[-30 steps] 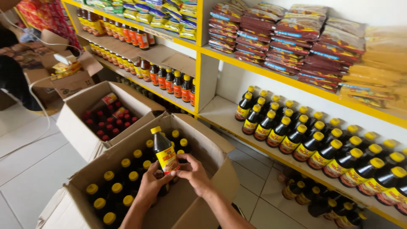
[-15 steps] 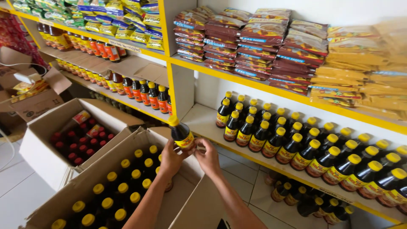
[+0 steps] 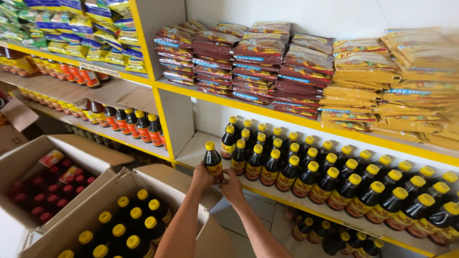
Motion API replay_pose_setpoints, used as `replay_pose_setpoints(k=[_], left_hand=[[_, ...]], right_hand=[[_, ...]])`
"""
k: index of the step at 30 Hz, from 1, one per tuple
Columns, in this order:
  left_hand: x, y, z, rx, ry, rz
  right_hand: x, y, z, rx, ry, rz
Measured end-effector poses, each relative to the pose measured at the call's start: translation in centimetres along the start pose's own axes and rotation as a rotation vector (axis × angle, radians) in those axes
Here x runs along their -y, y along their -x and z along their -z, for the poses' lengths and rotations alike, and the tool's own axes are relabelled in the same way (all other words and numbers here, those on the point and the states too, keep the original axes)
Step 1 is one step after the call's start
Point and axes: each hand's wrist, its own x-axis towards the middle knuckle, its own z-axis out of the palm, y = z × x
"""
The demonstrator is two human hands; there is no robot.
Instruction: Stocking bottles of sauce onto a grocery store shelf from a cardboard box.
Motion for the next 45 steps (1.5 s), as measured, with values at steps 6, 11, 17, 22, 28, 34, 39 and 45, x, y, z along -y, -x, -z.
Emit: replay_pose_setpoints(k=[6, 11, 17, 22, 28, 34, 39, 45], left_hand=[[1.3, -2.0, -2.8, 0.009, 0.038, -0.03], [0.6, -2.8, -3.7, -0.012, -0.002, -0.087], [1.5, -2.9, -4.0, -0.098, -0.036, -0.166], [1.9, -2.8, -3.7, -0.121, -0.133, -0.124], [1.6, -2.1, -3.3, -0.008, 0.081, 0.053], [7.1, -4.5, -6.7, 0.053, 0.079, -0.083], [2.8, -2.5, -4.8, -0.067, -0.069, -0.131], [3.3, -3.0, -5.3, 0.003, -0.05, -0.105]], right_hand=[[-3.6, -1.8, 0.1, 0.003, -0.188, -0.044], [-4.6, -1.4, 0.2, 0.045, -0.238, -0.069], [-4.7, -1.2, -0.5, 0.043, 0.014, 0.073], [-3.8, -1.9, -0.6, 0.07, 0.153, 0.035], [-2.0, -1.9, -1.4, 0.156, 0.313, -0.049], [-1.9, -2.4, -1.8, 0.195, 0.391, -0.061], [-3.0, -3.2, -2.4, 0.21, 0.327, -0.016], [-0.2, -2.8, -2.2, 0.246, 0.367, -0.093]])
